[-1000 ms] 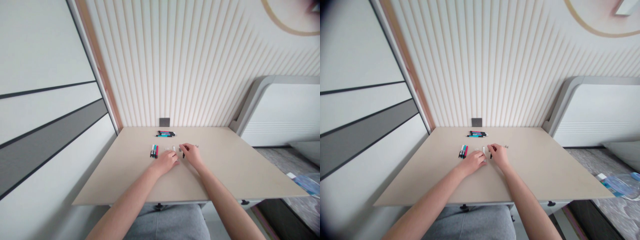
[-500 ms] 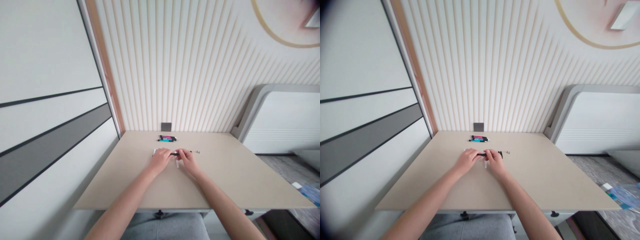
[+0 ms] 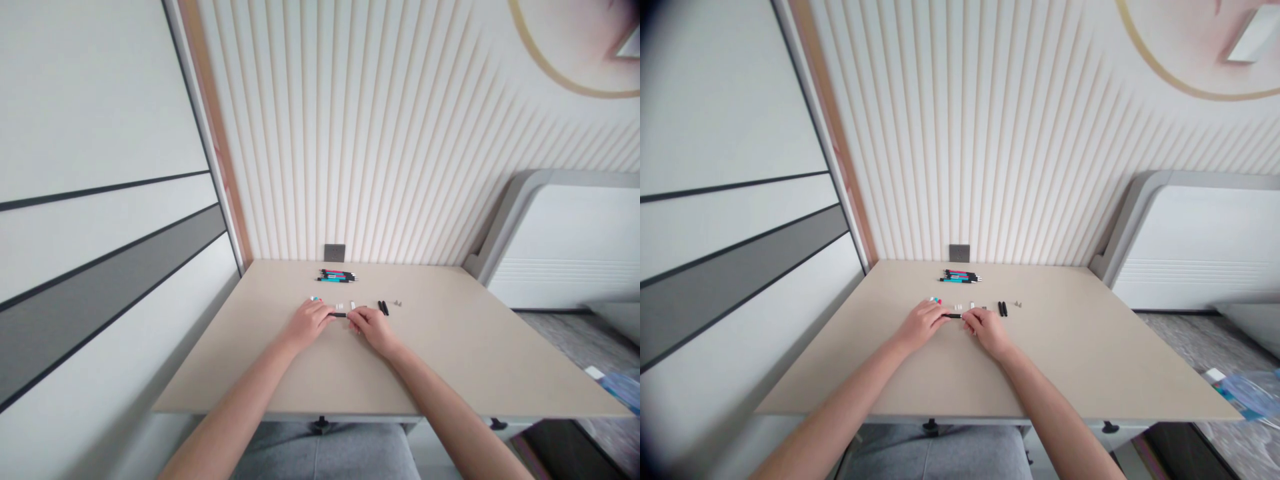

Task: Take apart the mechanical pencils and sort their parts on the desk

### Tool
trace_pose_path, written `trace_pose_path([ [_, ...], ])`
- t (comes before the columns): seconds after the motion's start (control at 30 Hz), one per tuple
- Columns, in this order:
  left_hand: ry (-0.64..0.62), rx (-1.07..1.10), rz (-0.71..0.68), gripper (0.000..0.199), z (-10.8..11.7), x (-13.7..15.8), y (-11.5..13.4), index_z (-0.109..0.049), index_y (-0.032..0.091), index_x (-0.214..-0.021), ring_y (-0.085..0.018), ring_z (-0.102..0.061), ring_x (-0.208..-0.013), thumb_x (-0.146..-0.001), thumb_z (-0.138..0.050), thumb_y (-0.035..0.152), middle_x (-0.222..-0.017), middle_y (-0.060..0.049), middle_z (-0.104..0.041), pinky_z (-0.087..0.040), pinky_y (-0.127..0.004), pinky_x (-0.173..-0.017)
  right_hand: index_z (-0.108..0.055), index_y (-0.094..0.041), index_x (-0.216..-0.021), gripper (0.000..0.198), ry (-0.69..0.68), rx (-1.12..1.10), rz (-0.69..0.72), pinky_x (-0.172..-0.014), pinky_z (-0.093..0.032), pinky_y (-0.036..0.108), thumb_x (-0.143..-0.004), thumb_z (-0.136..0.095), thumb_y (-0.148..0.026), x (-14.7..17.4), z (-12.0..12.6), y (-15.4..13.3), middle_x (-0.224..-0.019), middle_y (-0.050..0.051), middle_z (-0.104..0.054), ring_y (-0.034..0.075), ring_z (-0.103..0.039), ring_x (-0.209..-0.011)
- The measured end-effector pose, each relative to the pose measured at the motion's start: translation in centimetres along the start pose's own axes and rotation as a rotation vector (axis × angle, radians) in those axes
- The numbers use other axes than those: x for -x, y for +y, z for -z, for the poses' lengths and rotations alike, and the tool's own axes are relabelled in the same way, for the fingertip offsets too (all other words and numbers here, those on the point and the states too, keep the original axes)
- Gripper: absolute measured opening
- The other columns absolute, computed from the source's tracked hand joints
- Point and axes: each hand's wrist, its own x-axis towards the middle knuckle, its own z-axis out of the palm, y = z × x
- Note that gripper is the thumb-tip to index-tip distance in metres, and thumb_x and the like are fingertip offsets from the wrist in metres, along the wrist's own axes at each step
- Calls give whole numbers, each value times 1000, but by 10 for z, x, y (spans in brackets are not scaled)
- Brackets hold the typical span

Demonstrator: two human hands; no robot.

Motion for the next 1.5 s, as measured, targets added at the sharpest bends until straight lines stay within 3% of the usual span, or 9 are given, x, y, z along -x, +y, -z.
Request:
trace_pose_path([
  [0.13, 13, 8, 5, 23, 2, 2, 0, -64, 19, -90, -18, -61, -84, -96, -48, 34, -85, -4, -69, -45, -34, -84, -61, -19, -88, 19, 20, -41, 22, -64, -44, 24, -84, -55, -36, 0, -5, 1, -63, -3, -62, 14, -56, -61],
  [0.27, 65, 30, 23, 21, 3, 2, 1, -64, 19, -95, -18, -60, -84, -96, -48, 33, -89, -4, -70, -46, -33, -82, -63, -19, -98, 26, 18, -26, 67, -67, -45, 24, -90, -48, -39, 3, -4, -4, -77, 1, -67, 14, -59, -68],
  [0.43, 71, 53, -2, 19, 3, 3, 2, -63, 20, -100, -19, -61, -87, -96, -48, 32, -94, -4, -70, -45, -34, -83, -66, -19, -77, 39, -41, 34, 104, -63, -43, 25, -95, -39, -41, 3, -3, -6, -66, 1, -64, 14, -56, -62],
  [0.6, 61, 20, 3, 24, 2, 2, 2, -63, 19, -88, -18, -60, -80, -97, -45, 33, -83, -5, -68, -45, -33, -77, -69, -21, -92, 21, 121, 17, 163, -68, -45, 28, -87, -58, -37, 1, -3, -3, -78, 2, -68, 17, -58, -70],
  [0.77, 66, -32, 8, 37, 0, 1, 1, -58, 18, -72, -18, -58, -73, -99, -39, 33, -71, -5, -63, -44, -32, -72, -70, -21, -97, 23, 174, -42, 221, -74, -48, 30, -88, -57, -38, 0, -1, -3, -89, 5, -70, 18, -61, -77],
  [0.9, 58, -29, 20, 34, 0, 2, 1, -58, 18, -74, -18, -58, -75, -99, -41, 32, -73, -5, -64, -44, -32, -74, -69, -21, -102, 29, 247, -25, 227, -76, -49, 31, -90, -53, -41, -1, 5, 3, -93, 7, -70, 19, -62, -81],
  [1.13, 46, 30, 38, 18, 1, 3, 2, -61, 19, -89, -18, -61, -81, -96, -48, 30, -85, -4, -68, -45, -33, -78, -69, -20, -106, 37, 495, 190, 109, -74, -51, 35, -89, -50, -47, -12, 57, 44, -89, 8, -71, 21, -63, -75],
  [1.33, 36, 40, 50, 15, -1, 4, 1, -62, 20, -90, -19, -61, -86, -95, -51, 28, -89, -4, -70, -44, -35, -83, -68, -21, -106, 32, 276, 595, 165, -89, -48, 40, -93, -41, -32, 0, 129, 110, -105, 10, -70, 26, -63, -98],
  [1.5, 13, 47, 55, 14, -2, 4, 1, -63, 21, -94, -19, -62, -88, -94, -51, 27, -91, -4, -70, -45, -35, -83, -70, -21, -99, 30, 106, 655, 118, -90, -48, 36, -87, -42, -21, 12, 149, 144, -102, 8, -70, 22, -63, -97],
])
